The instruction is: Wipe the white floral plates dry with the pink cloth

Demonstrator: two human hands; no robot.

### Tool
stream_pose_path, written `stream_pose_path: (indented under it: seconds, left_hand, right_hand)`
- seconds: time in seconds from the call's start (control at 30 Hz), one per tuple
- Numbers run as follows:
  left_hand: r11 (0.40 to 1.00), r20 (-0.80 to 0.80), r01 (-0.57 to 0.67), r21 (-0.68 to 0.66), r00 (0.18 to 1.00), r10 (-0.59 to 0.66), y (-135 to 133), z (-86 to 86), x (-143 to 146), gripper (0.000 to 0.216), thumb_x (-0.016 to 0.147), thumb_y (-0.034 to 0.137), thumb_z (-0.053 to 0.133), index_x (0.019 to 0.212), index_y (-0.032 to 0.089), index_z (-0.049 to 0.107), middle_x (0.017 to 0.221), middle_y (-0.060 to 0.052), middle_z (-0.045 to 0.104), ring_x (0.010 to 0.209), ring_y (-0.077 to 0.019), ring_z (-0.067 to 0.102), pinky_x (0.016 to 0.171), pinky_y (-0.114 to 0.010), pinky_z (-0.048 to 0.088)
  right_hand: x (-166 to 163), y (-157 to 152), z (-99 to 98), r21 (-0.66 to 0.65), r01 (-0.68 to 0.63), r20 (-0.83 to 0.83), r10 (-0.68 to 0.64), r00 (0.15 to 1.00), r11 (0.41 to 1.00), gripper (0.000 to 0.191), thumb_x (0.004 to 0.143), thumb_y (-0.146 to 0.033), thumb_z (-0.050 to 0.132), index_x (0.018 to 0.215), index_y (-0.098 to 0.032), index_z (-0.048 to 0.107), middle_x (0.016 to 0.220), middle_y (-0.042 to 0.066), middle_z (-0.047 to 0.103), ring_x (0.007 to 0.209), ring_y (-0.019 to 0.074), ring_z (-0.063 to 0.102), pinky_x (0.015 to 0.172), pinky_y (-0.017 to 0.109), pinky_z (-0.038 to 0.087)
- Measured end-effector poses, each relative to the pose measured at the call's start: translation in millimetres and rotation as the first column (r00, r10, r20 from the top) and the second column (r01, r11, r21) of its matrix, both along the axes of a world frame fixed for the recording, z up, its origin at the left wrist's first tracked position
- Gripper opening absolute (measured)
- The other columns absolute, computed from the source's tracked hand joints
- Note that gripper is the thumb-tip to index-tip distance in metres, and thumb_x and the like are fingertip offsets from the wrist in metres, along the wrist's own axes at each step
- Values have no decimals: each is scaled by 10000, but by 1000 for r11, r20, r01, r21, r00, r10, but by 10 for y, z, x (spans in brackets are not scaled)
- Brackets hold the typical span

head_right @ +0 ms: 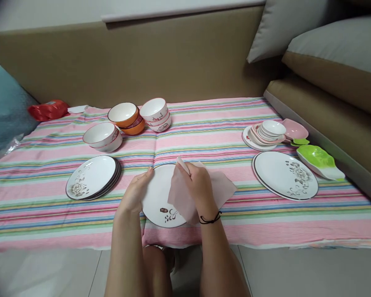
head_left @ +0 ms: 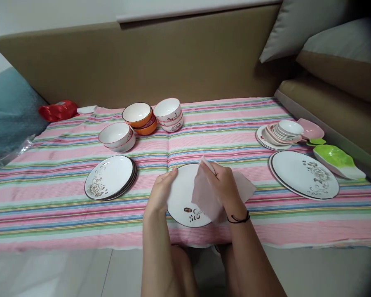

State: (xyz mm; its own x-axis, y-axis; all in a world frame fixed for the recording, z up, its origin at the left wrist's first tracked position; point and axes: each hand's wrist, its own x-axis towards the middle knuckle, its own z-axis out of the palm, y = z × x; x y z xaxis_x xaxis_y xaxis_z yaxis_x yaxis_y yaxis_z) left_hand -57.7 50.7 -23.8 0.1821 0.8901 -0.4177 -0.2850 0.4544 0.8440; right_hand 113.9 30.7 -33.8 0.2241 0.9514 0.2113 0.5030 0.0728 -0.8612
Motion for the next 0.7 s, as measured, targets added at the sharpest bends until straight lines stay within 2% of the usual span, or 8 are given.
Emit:
stream_pose_path:
  seconds: [0.1,0.2,0.37,0.5,0.6,0.7]
  left_hand:
    - [981,87,-196,15,977,194,18,-29,57,465,702,507,720,921,97,712,811,-125,734,722,-253,698,662,-331,544]
    - [935,164,-354,-8,922,351,51,-47,136,498,773,527,648,1039,108,687,924,-135,733,804,-259,703,741,-355,558]
    - [879,276,-474,-55,838,470,106,-34,225,506,870,528,510,1145,127,652,1045,-136,717,931,-260,687,837,-353,550]
    - [896,239,-444,-24,868,436,130,-53,169,499,841,523,558,1154,145,651,1022,-122,722,911,-256,688,805,-345,558]
    - [946,148,-325,13,936,319,124,-56,79,525,772,540,636,1089,124,674,924,-126,729,809,-255,695,702,-334,562]
    - [983,17,-180,18,984,180,100,-14,-13,505,714,547,686,941,97,699,772,-123,720,639,-242,676,552,-311,521]
  right_hand:
    - [5,3,7,-10,111,-42,-111,993,994,454,919,-495,424,589,-214,287,525,-56,277,529,100,270,529,257,207]
    - [-15,-5,1,-26,188,-91,-189,978,982,443,917,-476,422,585,-224,270,516,-53,286,520,107,273,522,264,201]
    - [-102,-29,0,-32,199,-120,-201,972,980,446,933,-484,384,587,-229,264,525,-45,310,530,118,304,533,270,218]
    - [-116,-41,16,-35,153,-138,-156,978,988,411,943,-486,365,626,-224,350,572,-29,400,572,131,363,550,271,244]
    - [-72,-51,25,-46,141,-153,-147,977,989,393,942,-490,358,670,-215,432,615,-16,459,607,140,399,559,265,262]
    - [-17,-63,18,-66,84,-84,-89,992,994,383,943,-480,356,703,-211,487,602,-19,471,605,144,406,573,260,277]
